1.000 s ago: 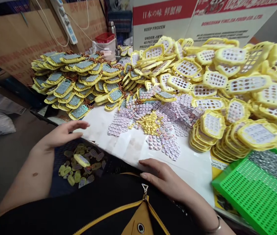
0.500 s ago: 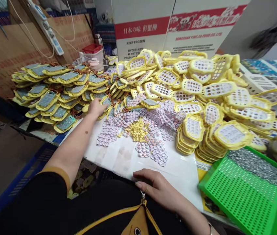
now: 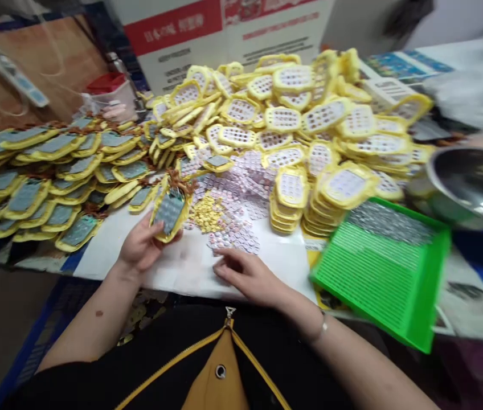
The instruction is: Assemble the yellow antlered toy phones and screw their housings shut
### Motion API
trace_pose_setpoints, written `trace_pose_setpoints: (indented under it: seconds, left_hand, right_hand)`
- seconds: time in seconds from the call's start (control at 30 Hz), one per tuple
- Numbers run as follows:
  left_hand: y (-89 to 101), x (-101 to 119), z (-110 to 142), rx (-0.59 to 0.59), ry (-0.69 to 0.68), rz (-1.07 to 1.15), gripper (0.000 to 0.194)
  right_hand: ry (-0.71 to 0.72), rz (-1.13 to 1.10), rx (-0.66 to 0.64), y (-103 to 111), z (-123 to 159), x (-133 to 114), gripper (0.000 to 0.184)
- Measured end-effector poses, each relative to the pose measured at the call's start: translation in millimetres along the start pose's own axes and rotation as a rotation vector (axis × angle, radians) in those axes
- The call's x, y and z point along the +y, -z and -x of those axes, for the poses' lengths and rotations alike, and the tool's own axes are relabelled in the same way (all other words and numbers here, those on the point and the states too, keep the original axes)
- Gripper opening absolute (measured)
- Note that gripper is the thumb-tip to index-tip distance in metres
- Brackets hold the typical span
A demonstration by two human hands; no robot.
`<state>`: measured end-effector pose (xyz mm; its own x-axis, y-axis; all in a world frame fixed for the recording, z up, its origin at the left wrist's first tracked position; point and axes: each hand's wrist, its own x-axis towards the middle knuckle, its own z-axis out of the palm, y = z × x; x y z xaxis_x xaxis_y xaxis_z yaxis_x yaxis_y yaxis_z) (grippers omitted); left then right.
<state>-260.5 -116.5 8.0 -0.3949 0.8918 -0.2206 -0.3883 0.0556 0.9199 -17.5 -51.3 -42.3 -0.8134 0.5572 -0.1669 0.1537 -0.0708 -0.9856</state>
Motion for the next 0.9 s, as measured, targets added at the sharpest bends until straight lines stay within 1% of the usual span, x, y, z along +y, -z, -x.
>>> trace_pose_setpoints:
  seconds: [0.03,0.07,0.13,0.2,0.23,0.27,0.33,0.37,0.4,0.43,0.47,0.5,0.53,0.57,0.6,0.63,0.73,0.83,0.9]
  left_hand:
    - [-12.0,-11,8,-0.053,0.06,0.021,0.053]
    - [-22.5,-21,14,-0.102,0.113,0.025,0.054]
    - [-37.9,-35,21,-0.222,0.21,0.016,0.058]
    - [-46.1,-43,22,-0.382,0.323,0.028,0.059]
    - [-48.3,-45,20,-0.459,0.378,0.049,0.057]
    - [-49.7,-46,18,-0.522,0.425,0.08,0.054]
    - [-52.0,-46,16,-0.588,0.467,0.151,0.048]
    - [-53.3,-46,15,-0.6,0.47,0.181,0.045]
    - [-54.8,-46,15,-0.604,0.465,0.206,0.044]
    - [-56.3,-45,16,-0.602,0.452,0.228,0.043]
    - [-57.7,-45,17,-0.595,0.432,0.25,0.045]
    - [-58.7,-45,18,-0.586,0.409,0.274,0.048]
    - [-59.2,-46,18,-0.574,0.383,0.299,0.052]
    - [-59.0,-46,19,-0.562,0.36,0.323,0.057]
    - [-58.3,-47,19,-0.552,0.339,0.345,0.061]
    - [-57.1,-47,19,-0.543,0.325,0.362,0.064]
    - [-52.4,-49,18,-0.528,0.309,0.372,0.072]
    - [-48.4,-50,14,-0.5,0.305,0.338,0.078]
    - [-47.1,-50,10,-0.463,0.296,0.311,0.079]
  right_hand:
    - [0.025,-0.089,0.096,0,-4,-1,0.064]
    - [0.048,-0.151,0.165,1,-7,-3,0.067]
    - [0.088,-0.209,0.264,4,-10,-5,0.06]
    - [0.119,-0.166,0.315,10,-7,-10,0.051]
    - [0.135,-0.098,0.327,14,-4,-15,0.048]
    - [0.152,-0.004,0.313,20,0,-20,0.046]
    - [0.187,0.215,0.225,35,8,-33,0.042]
    - [0.206,0.323,0.197,45,10,-39,0.04]
    - [0.221,0.438,0.212,56,12,-45,0.038]
    - [0.228,0.577,0.286,67,12,-49,0.036]
    - [0.223,0.762,0.406,77,10,-51,0.035]
    - [0.204,0.974,0.529,87,7,-52,0.032]
    - [0.177,1.181,0.619,95,3,-51,0.029]
    - [0.15,1.354,0.662,102,-2,-49,0.027]
    - [0.129,1.472,0.663,108,-7,-47,0.026]
    - [0.12,1.534,0.648,111,-12,-44,0.025]
    - [0.126,1.582,0.642,115,-21,-39,0.029]
    - [0.13,1.618,0.666,112,-18,-39,0.03]
    - [0.165,1.661,0.708,108,-11,-41,0.031]
